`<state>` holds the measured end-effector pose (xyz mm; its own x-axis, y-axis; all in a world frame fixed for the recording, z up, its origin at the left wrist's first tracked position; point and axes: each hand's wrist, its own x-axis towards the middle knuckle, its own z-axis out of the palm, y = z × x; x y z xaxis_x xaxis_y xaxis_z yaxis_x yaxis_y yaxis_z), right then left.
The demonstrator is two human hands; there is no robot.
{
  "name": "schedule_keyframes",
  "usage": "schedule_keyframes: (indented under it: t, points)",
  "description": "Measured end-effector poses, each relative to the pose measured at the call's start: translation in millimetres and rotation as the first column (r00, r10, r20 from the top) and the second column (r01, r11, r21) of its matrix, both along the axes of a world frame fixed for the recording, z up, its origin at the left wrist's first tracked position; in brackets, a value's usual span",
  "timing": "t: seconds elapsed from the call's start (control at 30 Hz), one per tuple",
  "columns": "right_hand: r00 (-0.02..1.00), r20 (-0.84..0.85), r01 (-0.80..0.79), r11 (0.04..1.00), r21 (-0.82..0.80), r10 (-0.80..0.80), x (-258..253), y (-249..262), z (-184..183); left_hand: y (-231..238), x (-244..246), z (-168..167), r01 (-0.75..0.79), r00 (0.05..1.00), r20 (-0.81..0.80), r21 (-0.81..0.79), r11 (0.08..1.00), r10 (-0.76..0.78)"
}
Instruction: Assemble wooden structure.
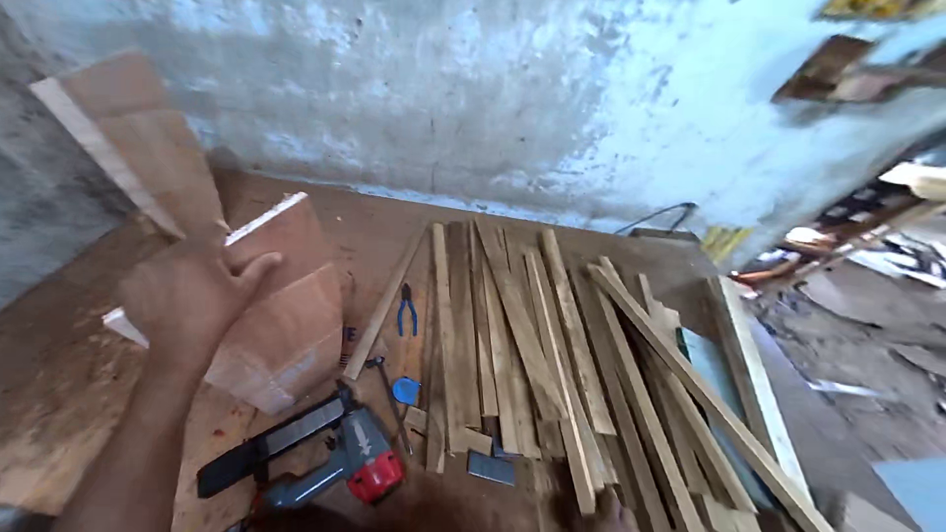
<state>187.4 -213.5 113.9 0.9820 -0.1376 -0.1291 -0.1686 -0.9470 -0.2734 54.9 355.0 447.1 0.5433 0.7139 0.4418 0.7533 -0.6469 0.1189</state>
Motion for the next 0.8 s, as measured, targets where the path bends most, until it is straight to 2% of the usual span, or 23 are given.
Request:
schedule_keyframes:
  t: [0.17, 0.27, 0.33, 0.37, 0.43, 0.5, 0.57, 0.67, 0.8]
  points:
    - [0.982, 0.169, -0.092, 0.994, 0.057, 0.082, -5.4, -9.9, -24.0, 10.5, 5.7, -11.7, -0.052, 0.999, 0.014, 0.138, 0.989, 0.051]
    - [0.927, 0.300, -0.278, 0.949, 0.148, 0.225, -2.5, 8.4, 6.4, 12.1, 4.6, -16.4, -0.065, 0.998, 0.009, 0.128, 0.990, 0.065]
    - [0.865, 0.386, -0.432, 0.867, 0.247, 0.321, 1.2, 39.4, 31.1, 8.4, 2.4, -15.2, -0.065, 0.998, 0.003, 0.124, 0.990, 0.065]
    - [0.856, 0.372, -0.485, 0.805, 0.340, 0.359, 6.0, 58.0, 39.4, 7.2, 1.1, -15.5, -0.066, 0.998, -0.001, 0.125, 0.990, 0.067]
    - [0.876, 0.180, -0.473, 0.725, 0.500, 0.448, 20.2, 96.9, 41.2, 5.7, 2.9, -13.7, -0.069, 0.997, -0.008, 0.127, 0.989, 0.071]
    - [0.856, -0.073, -0.394, 0.736, 0.551, 0.512, 30.3, 137.5, 25.9, 5.3, 4.3, -12.9, -0.068, 0.997, -0.014, 0.135, 0.989, 0.071]
    - [0.837, -0.253, -0.290, 0.785, 0.548, 0.485, 36.9, 175.7, 9.6, 11.2, 1.3, -20.1, -0.070, 0.997, -0.008, 0.160, 0.985, 0.072]
    - [0.863, -0.322, -0.203, 0.850, 0.487, 0.391, 48.8, 217.1, -2.1, 18.0, 0.0, -26.0, -0.058, 0.998, 0.010, 0.197, 0.979, 0.058]
    - [0.854, -0.398, -0.159, 0.896, 0.414, 0.335, 56.8, 240.6, 0.0, 16.4, 2.4, -22.6, -0.063, 0.998, 0.011, 0.234, 0.970, 0.062]
